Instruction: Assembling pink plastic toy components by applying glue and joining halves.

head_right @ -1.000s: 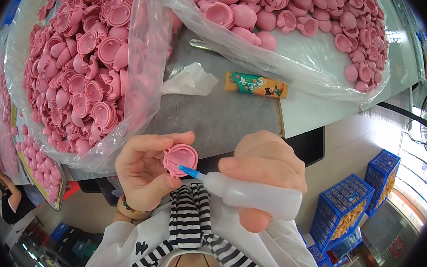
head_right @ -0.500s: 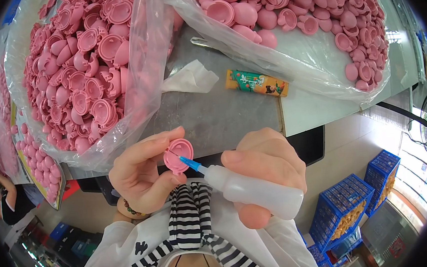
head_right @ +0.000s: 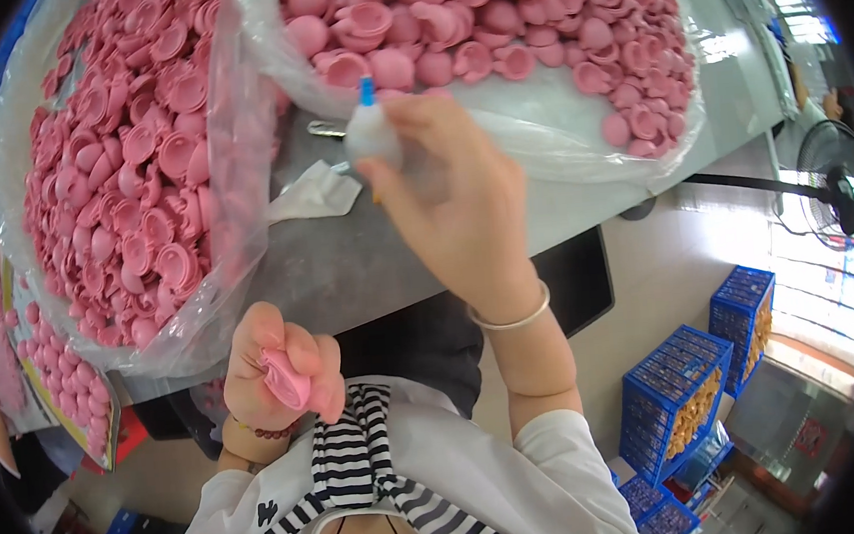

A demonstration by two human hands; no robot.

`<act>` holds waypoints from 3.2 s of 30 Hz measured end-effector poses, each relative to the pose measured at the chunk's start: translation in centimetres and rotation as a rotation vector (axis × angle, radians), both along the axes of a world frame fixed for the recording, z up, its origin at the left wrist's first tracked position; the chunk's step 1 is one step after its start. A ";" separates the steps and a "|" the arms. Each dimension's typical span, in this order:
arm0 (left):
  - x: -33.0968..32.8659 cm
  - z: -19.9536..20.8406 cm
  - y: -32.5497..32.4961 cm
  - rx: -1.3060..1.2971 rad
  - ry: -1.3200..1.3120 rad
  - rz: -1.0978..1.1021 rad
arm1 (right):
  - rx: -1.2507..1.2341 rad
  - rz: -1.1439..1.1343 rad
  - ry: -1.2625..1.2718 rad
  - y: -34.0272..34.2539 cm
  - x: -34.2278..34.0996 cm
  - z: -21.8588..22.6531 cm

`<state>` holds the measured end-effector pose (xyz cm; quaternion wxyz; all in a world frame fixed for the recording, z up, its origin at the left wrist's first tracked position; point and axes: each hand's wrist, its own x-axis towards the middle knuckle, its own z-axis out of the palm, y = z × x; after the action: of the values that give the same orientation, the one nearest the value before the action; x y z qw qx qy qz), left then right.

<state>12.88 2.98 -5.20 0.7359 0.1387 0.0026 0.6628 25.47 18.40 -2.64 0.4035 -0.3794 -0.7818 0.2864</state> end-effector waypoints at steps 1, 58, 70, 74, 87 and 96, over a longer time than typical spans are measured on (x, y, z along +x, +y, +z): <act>0.3 -0.1 0.1 0.017 -0.011 -0.009 | 0.019 0.008 0.000 -0.1 -0.2 0.2; -0.2 1.8 0.3 -0.151 1.140 0.510 | 0.018 0.502 0.055 -4.5 1.6 1.9; -1.1 1.5 1.1 0.004 1.250 0.495 | 0.018 0.428 0.082 -5.3 2.1 1.1; -1.1 1.7 1.1 -0.091 1.123 0.391 | 0.121 0.387 0.107 -5.4 1.8 0.9; -0.9 1.0 1.8 -0.010 1.144 0.506 | 0.092 0.438 0.204 -6.5 1.6 0.2; -1.5 1.1 1.8 0.165 1.188 0.562 | -0.016 0.486 0.336 -6.4 1.4 0.8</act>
<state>11.38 4.79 -4.09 0.3953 0.5306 0.3932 0.6384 26.82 12.03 -1.84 0.4437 -0.1315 -0.7698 0.4397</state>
